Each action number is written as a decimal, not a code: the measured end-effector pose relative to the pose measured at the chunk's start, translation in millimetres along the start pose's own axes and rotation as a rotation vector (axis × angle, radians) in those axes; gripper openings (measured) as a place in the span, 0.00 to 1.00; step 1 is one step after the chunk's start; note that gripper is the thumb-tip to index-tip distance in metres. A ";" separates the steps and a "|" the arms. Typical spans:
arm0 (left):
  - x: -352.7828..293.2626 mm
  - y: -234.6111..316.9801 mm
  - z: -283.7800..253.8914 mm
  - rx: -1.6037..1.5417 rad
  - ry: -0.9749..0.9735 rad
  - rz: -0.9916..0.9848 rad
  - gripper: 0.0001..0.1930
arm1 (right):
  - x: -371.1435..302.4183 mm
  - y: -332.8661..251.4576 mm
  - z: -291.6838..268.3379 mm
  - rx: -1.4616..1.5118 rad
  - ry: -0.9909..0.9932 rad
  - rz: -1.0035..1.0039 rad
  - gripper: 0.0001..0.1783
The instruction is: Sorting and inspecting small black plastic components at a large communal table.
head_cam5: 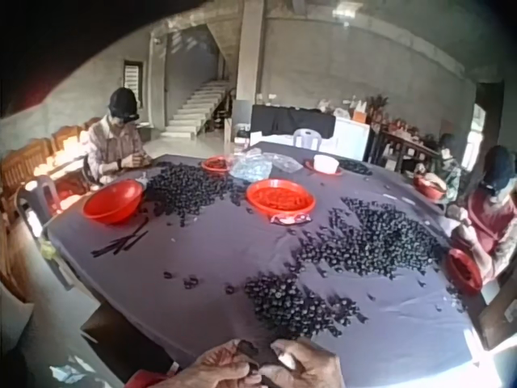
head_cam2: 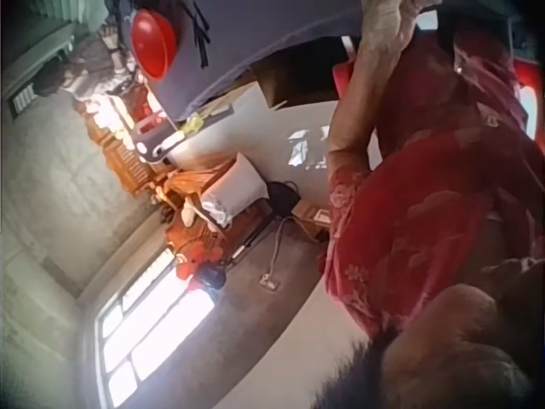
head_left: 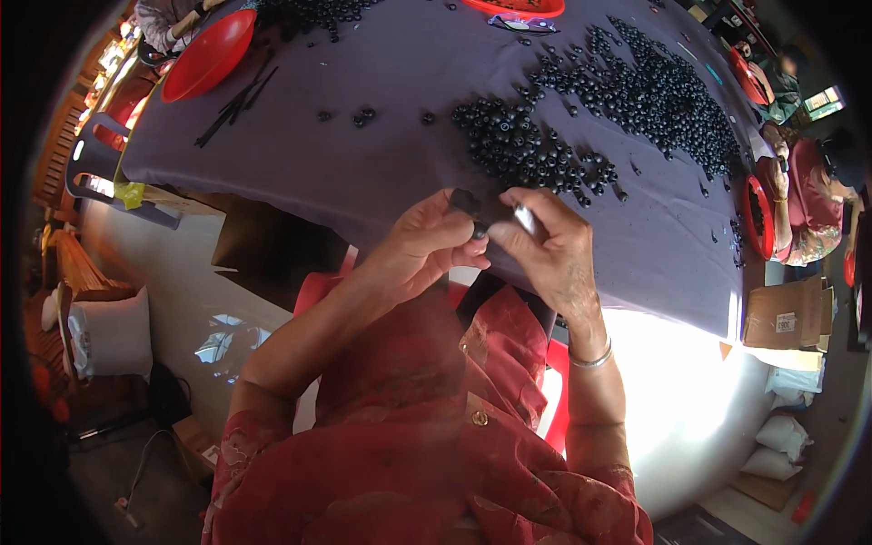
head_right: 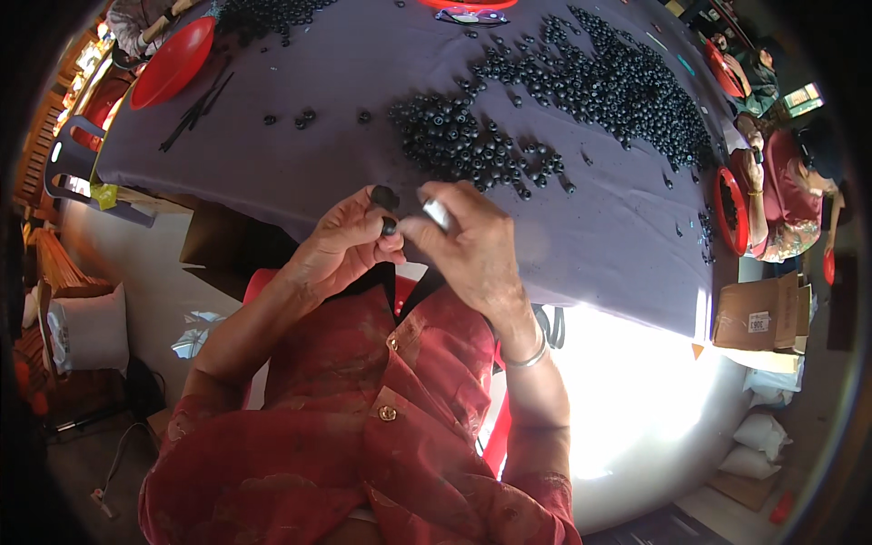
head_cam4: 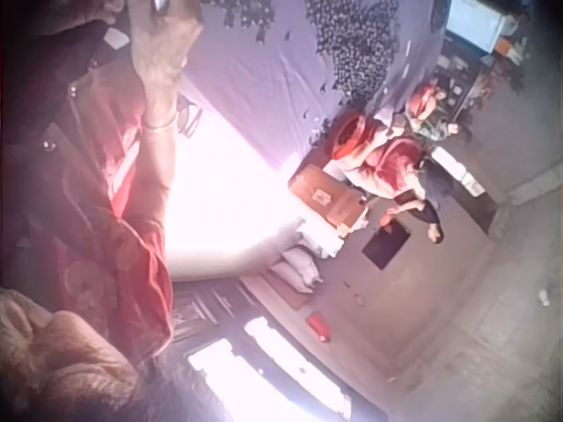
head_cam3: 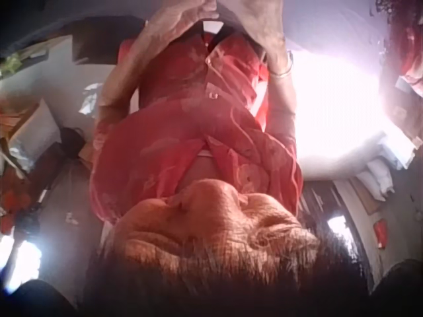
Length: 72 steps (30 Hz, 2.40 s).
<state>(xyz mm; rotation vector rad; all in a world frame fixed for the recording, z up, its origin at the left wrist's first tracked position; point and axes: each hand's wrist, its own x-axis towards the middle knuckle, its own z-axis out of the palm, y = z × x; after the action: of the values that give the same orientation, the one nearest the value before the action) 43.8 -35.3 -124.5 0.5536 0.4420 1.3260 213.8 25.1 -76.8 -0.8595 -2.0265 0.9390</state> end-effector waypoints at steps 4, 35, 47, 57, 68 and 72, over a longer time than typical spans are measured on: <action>-3.0 6.9 -1.8 0.012 -0.020 -0.111 0.14 | -10.0 -1.4 15.2 0.139 -0.100 -0.094 0.11; 13.3 5.1 -9.2 0.859 0.309 0.227 0.05 | 2.0 32.4 -13.2 -0.554 0.197 -0.012 0.09; -4.2 2.8 -1.4 0.552 0.267 -0.138 0.05 | -15.9 -1.5 12.4 -0.218 0.028 -0.226 0.10; -6.9 4.0 -8.4 0.331 0.192 -0.157 0.15 | -8.3 3.9 6.3 -0.032 -0.098 -0.253 0.12; -8.5 5.8 7.7 0.208 0.186 -0.114 0.12 | -15.1 -6.2 3.6 -0.081 -0.071 -0.245 0.12; -9.8 7.2 9.3 0.164 0.129 -0.179 0.11 | -11.0 -5.4 0.3 0.060 -0.136 -0.177 0.08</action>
<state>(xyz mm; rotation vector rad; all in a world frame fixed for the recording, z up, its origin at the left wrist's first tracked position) 41.8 -45.0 -112.8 0.5521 0.6955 1.1637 217.8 13.5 -76.2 -0.5869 -2.1387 0.9747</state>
